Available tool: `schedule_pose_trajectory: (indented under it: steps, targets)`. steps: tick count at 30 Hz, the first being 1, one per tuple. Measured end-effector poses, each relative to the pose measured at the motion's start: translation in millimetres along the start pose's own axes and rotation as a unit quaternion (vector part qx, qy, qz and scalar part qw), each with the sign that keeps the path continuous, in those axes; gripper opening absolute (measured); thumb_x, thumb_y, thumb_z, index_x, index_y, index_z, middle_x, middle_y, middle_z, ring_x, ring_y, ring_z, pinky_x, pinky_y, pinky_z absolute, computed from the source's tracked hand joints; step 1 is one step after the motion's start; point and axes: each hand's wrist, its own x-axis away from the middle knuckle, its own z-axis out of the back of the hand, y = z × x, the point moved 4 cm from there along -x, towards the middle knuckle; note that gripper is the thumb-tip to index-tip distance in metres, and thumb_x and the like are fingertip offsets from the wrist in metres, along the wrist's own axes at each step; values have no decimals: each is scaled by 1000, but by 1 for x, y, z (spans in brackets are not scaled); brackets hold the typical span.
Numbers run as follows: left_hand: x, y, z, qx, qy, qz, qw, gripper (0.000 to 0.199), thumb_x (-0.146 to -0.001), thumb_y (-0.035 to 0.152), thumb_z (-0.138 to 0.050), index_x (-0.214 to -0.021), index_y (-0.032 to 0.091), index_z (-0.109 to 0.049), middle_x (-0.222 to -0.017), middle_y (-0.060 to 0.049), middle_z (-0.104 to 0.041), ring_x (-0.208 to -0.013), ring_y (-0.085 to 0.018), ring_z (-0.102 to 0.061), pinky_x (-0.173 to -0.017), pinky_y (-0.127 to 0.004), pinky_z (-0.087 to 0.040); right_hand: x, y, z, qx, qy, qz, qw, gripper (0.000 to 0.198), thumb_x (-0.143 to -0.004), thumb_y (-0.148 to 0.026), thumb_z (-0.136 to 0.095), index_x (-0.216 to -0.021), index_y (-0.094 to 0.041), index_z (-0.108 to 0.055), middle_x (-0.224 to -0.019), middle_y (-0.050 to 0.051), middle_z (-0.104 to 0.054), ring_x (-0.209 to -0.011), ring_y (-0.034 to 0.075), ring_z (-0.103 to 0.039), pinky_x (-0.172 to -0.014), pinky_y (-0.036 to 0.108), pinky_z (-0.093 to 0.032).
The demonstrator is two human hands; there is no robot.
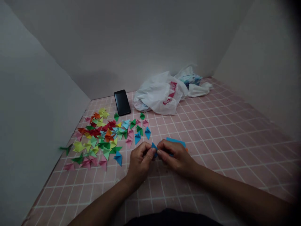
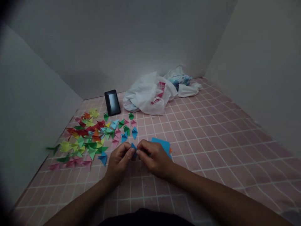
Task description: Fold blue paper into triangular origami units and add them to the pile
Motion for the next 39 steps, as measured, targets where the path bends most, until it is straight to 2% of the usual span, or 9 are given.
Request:
schedule_pose_trajectory:
  steps: [3, 8, 12, 17, 20, 27, 31, 35, 39]
  targets:
    - [0, -1, 1, -9, 11, -10, 1000, 28, -93, 36, -58, -72, 19, -56, -64, 2, -54, -60, -13, -51, -60, -25, -40, 0, 1, 0, 12, 6, 1, 1000, 19, -95, -22, -53, -77, -19, -56, -68, 0, -62, -59, 11, -55, -56, 23, -41]
    - [-1, -3, 0, -14, -24, -33, 999, 24, -95, 32, -53, -77, 18, -58, -68, 0, -58, -64, -14, -56, -63, -25, -43, 0, 0, 0, 18, 21, 6, 1000, 20, -95, -22, -52, -76, -19, -55, -65, -2, -58, -57, 10, -51, -54, 23, -39]
    - [-1, -2, 0, -48, -11, -50, 998, 27, -96, 32, -52, -72, 20, -52, -62, 3, -50, -59, -13, -48, -59, -25, -36, 2, -1, 0, 0, 14, -5, 1000, 21, -95, -24, -52, -74, -20, -53, -62, -3, -53, -55, 10, -48, -52, 23, -38]
    - [-1, -3, -2, 6, -19, -41, 999, 22, -96, 33, -53, -80, 18, -56, -70, 1, -56, -64, -13, -55, -64, -25, -42, 2, 0, 0, 10, 7, -3, 1000, 22, -96, -25, -50, -75, -19, -56, -62, -2, -54, -54, 11, -49, -52, 23, -40]
    - [1, -1, -2, 8, -14, -49, 999, 22, -96, 31, -53, -79, 18, -56, -67, 2, -54, -62, -12, -53, -62, -24, -40, 2, -1, -1, 14, 2, 9, 1000, 23, -95, -25, -51, -73, -19, -55, -62, -1, -55, -54, 11, -50, -52, 23, -39]
    - [2, -5, -2, 28, -7, -37, 999, 24, -96, 34, -55, -78, 18, -55, -65, 3, -51, -58, -12, -49, -59, -24, -38, 1, 4, -5, -97, -31, -92, 991, 23, -95, -35, -51, -80, -19, -55, -63, -2, -55, -52, 11, -50, -49, 23, -40]
    - [1, -1, 0, 17, 9, -70, 997, 20, -93, 30, -58, -77, 18, -60, -74, -1, -56, -70, -15, -54, -67, -26, -42, -1, 3, -2, -73, -15, -65, 995, 22, -93, -31, -53, -74, -19, -55, -61, -2, -54, -54, 11, -48, -49, 23, -38]
    - [2, -3, -1, 60, -4, -20, 998, 22, -93, 33, -59, -77, 18, -57, -67, 2, -52, -60, -12, -49, -60, -25, -40, -1, 2, -3, -75, -18, -47, 996, 23, -94, -31, -53, -75, -18, -56, -62, -1, -55, -53, 11, -50, -50, 23, -39]
    - [1, -6, -2, 115, -4, 15, 993, 27, -90, 40, -65, -76, 18, -57, -64, 3, -54, -58, -11, -51, -59, -24, -40, -1, 2, -7, -165, -37, -72, 983, 25, -96, -37, -52, -80, -18, -57, -67, -1, -59, -54, 10, -54, -52, 23, -43]
